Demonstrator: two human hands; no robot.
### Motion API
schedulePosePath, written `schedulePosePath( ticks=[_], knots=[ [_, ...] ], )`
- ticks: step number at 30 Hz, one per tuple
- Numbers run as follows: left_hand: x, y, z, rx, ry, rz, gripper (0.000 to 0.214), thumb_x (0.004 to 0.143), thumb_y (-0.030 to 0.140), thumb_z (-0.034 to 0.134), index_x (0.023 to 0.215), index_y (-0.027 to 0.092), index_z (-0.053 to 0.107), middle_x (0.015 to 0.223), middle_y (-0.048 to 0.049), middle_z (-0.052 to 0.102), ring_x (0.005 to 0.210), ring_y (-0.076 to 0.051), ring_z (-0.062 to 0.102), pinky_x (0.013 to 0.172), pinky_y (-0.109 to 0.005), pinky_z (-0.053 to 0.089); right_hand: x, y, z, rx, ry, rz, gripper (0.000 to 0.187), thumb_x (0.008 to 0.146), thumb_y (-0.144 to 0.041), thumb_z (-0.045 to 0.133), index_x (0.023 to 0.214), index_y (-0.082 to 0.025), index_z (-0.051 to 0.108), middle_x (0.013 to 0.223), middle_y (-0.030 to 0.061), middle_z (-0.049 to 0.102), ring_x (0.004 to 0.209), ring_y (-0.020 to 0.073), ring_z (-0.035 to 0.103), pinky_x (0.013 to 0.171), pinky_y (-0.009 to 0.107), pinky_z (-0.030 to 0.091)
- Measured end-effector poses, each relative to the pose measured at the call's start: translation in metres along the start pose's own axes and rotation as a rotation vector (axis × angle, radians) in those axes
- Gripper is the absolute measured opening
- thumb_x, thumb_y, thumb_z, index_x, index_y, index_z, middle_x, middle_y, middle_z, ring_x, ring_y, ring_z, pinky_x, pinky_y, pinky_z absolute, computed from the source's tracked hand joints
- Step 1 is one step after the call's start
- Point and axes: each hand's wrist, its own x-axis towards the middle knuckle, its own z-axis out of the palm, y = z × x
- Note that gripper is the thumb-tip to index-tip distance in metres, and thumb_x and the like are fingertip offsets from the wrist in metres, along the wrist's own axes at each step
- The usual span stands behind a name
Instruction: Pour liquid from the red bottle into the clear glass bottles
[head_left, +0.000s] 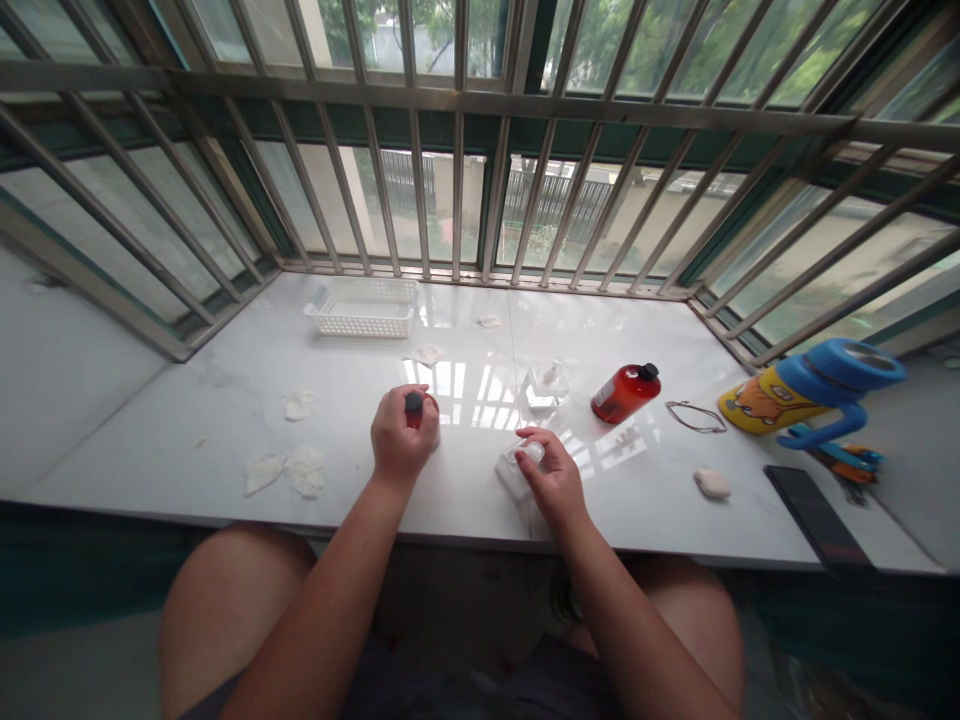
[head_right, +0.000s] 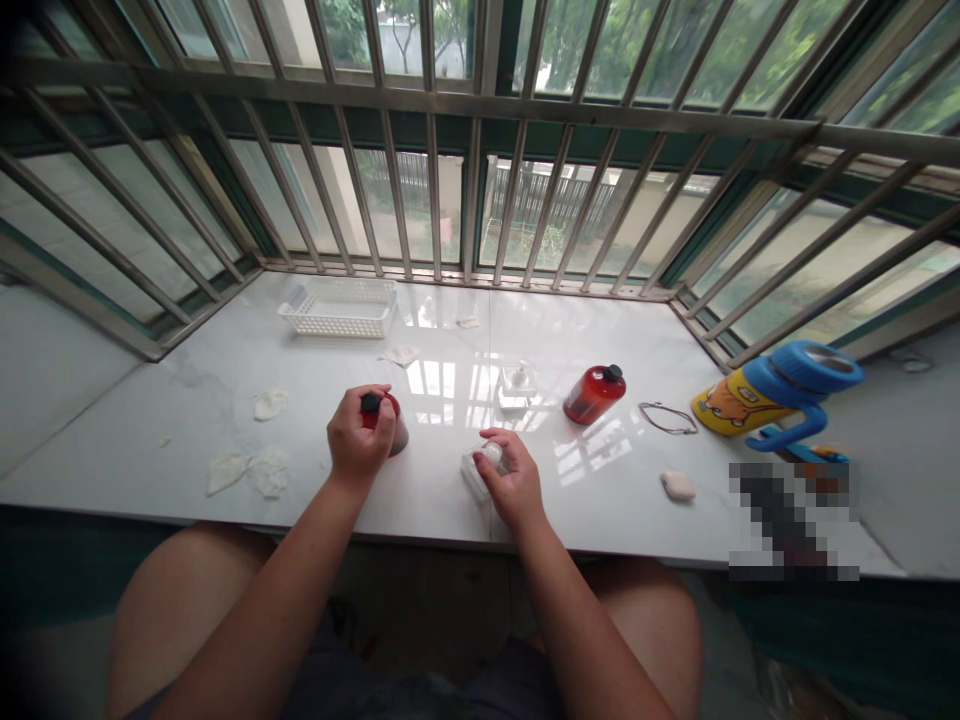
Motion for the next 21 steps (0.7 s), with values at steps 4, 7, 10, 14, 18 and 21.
schedulePosePath(
  ticks=[4, 7, 10, 14, 18, 21],
  knots=[
    [-0.0002, -0.0004, -0.0001, 0.004, -0.003, -0.001, 0.011, 0.093, 0.025, 0.064, 0.104, 0.023, 0.065, 0.106, -0.0074, 0.079, 0.098, -0.025, 0.076, 0.089, -0.039, 0.061, -0.0020, 0.0006, 0.0012, 0.045, 0.021, 0.060, 0.027, 0.092, -0.049, 0.078, 0.101, -0.028, 0.062, 0.127, 0.0079, 0.073, 0.118, 0.0296, 0.068, 0.105, 0.046, 0.051],
    [-0.0003, -0.0001, -0.0005, -0.003, -0.006, -0.008, 0.011, 0.093, 0.025, 0.064, 0.104, 0.023, 0.065, 0.107, -0.0076, 0.079, 0.099, -0.025, 0.076, 0.090, -0.039, 0.061, -0.0026, 0.0009, 0.0017, 0.043, 0.019, 0.063, 0.028, 0.092, -0.049, 0.078, 0.099, -0.028, 0.061, 0.127, 0.0079, 0.073, 0.120, 0.0299, 0.067, 0.106, 0.047, 0.051],
    [-0.0002, 0.0005, -0.0007, 0.005, -0.010, -0.013, 0.011, 0.093, 0.026, 0.063, 0.104, 0.023, 0.065, 0.107, -0.0079, 0.079, 0.098, -0.025, 0.076, 0.090, -0.040, 0.061, -0.0025, 0.0014, 0.0018, 0.039, 0.022, 0.055, 0.028, 0.092, -0.051, 0.077, 0.099, -0.028, 0.061, 0.127, 0.0082, 0.073, 0.121, 0.0302, 0.067, 0.108, 0.048, 0.050],
    [-0.0001, 0.0004, -0.0005, 0.008, -0.009, -0.013, 0.011, 0.093, 0.026, 0.063, 0.104, 0.023, 0.065, 0.107, -0.0081, 0.079, 0.099, -0.025, 0.076, 0.090, -0.039, 0.061, -0.0022, 0.0032, 0.0017, 0.037, 0.019, 0.040, 0.027, 0.093, -0.050, 0.076, 0.101, -0.028, 0.063, 0.127, 0.0080, 0.073, 0.122, 0.0299, 0.066, 0.109, 0.048, 0.050],
    [-0.0007, -0.0004, -0.0003, 0.009, -0.004, -0.011, 0.011, 0.094, 0.026, 0.063, 0.104, 0.023, 0.065, 0.107, -0.0076, 0.079, 0.099, -0.025, 0.076, 0.091, -0.039, 0.060, -0.0020, 0.0048, 0.0017, 0.022, 0.023, 0.023, 0.025, 0.094, -0.049, 0.076, 0.103, -0.029, 0.064, 0.126, 0.0072, 0.073, 0.123, 0.0297, 0.066, 0.112, 0.048, 0.048],
    [-0.0007, -0.0002, -0.0003, 0.008, -0.003, -0.007, 0.011, 0.093, 0.025, 0.064, 0.104, 0.022, 0.065, 0.107, -0.0076, 0.079, 0.099, -0.025, 0.076, 0.091, -0.039, 0.060, -0.0018, 0.0043, 0.0017, 0.021, 0.023, 0.026, 0.026, 0.093, -0.049, 0.076, 0.103, -0.028, 0.065, 0.127, 0.0073, 0.074, 0.124, 0.0299, 0.066, 0.112, 0.047, 0.048]
  ],
)
